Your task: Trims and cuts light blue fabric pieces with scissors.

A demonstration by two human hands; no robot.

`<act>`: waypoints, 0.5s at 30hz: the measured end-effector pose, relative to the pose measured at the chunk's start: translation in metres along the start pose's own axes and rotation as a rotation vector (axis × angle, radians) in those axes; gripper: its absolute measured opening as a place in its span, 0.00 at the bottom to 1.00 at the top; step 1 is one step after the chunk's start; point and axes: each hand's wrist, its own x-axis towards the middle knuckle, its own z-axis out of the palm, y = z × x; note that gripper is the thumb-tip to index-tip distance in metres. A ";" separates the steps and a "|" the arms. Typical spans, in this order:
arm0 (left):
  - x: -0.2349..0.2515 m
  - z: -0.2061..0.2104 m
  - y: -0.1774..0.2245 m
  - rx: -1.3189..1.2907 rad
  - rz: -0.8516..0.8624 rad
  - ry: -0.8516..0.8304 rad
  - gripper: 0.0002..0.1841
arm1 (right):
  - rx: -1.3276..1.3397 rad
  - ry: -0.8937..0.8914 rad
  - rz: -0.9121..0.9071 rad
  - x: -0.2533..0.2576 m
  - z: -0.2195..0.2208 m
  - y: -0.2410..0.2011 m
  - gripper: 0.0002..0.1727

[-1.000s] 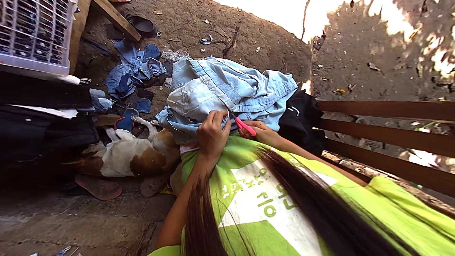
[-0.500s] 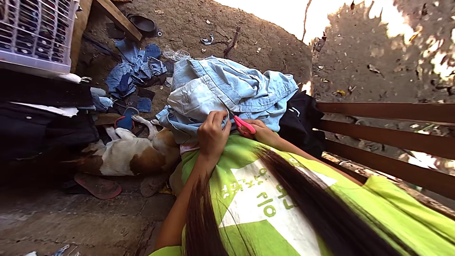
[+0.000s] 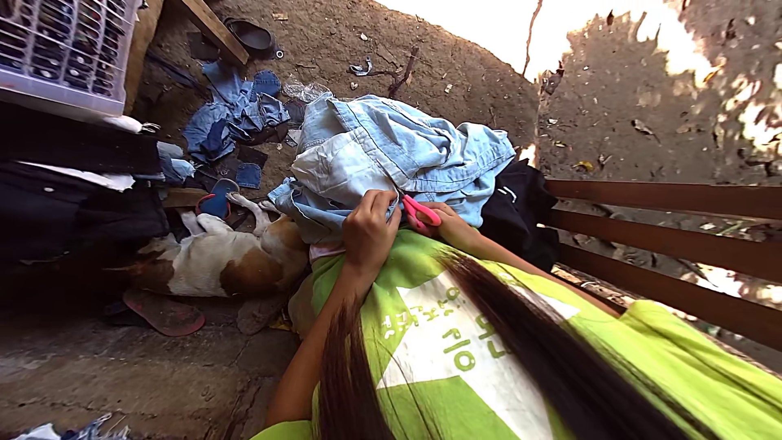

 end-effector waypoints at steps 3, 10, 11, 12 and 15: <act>0.001 -0.002 -0.001 -0.007 -0.005 -0.003 0.05 | 0.014 0.023 -0.047 0.000 0.003 0.002 0.18; 0.000 0.000 -0.001 -0.002 -0.007 0.009 0.05 | 0.049 0.028 -0.041 0.000 0.002 0.003 0.17; 0.000 0.000 -0.001 -0.002 -0.004 0.006 0.05 | 0.052 0.028 -0.029 0.002 0.002 0.002 0.18; -0.001 0.000 -0.001 -0.001 -0.002 0.005 0.05 | 0.057 0.027 -0.019 0.003 0.003 0.001 0.19; -0.001 -0.001 -0.002 -0.010 -0.006 0.012 0.05 | 0.063 0.017 -0.039 0.004 0.003 0.003 0.18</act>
